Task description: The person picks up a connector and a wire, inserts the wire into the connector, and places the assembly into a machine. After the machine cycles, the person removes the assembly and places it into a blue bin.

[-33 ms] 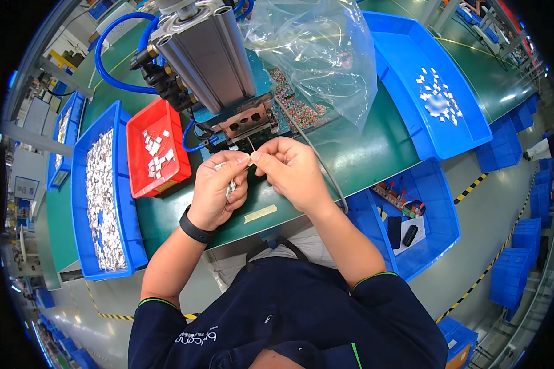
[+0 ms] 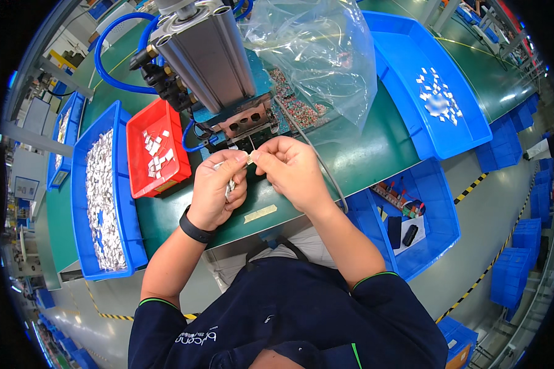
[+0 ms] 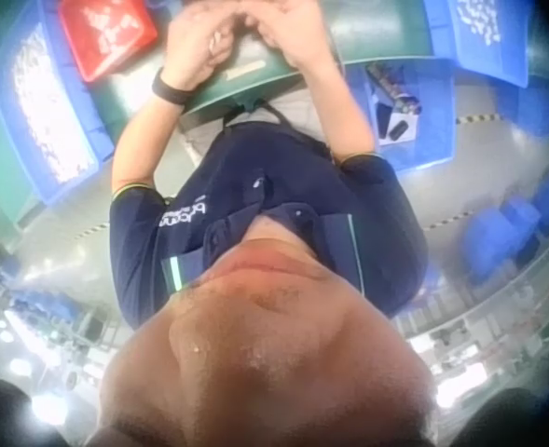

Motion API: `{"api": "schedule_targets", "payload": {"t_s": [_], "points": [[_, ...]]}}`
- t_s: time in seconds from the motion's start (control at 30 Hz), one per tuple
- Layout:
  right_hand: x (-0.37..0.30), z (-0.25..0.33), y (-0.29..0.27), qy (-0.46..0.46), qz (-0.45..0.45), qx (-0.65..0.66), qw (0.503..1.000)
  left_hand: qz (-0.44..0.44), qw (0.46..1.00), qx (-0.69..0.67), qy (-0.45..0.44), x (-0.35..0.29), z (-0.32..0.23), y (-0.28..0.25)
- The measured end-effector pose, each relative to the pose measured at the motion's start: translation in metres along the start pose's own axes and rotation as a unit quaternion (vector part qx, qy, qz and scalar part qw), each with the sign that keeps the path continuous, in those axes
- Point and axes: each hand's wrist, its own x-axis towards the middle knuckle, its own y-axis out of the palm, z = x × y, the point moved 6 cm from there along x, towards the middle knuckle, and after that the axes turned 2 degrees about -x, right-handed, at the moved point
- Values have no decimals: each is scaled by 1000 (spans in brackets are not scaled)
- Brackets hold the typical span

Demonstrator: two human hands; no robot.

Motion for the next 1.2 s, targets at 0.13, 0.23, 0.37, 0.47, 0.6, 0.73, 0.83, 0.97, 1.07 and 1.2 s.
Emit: {"api": "schedule_targets", "payload": {"t_s": [0.13,0.23,0.37,0.47,0.6,0.73,0.83,0.97,1.07,1.2], "points": [[6,2,-3,-17,-47,-29,998,-28,999,-39,-9,3,0,-8],[9,4,0,-14,-54,-45,997,-29,998,-46,-16,5,1,-11],[12,2,0,2,-50,-54,997,-35,998,-44,-22,4,2,-11],[13,1,0,8,-52,-61,997,-30,998,-51,-23,4,1,-10],[13,1,0,6,-55,-55,997,-28,998,-52,-30,4,2,-10],[13,3,1,5,-52,-52,997,-26,998,-41,-38,4,3,-10],[13,3,2,6,-48,-47,998,-31,997,-66,-34,3,2,-10],[14,3,4,15,-51,-17,998,-22,997,-66,-31,4,2,-8],[11,0,-1,5,-45,-8,999,-15,998,-47,-33,4,3,-10],[6,3,-2,-43,-22,-38,998,0,998,-55,-29,3,3,-8]]}}
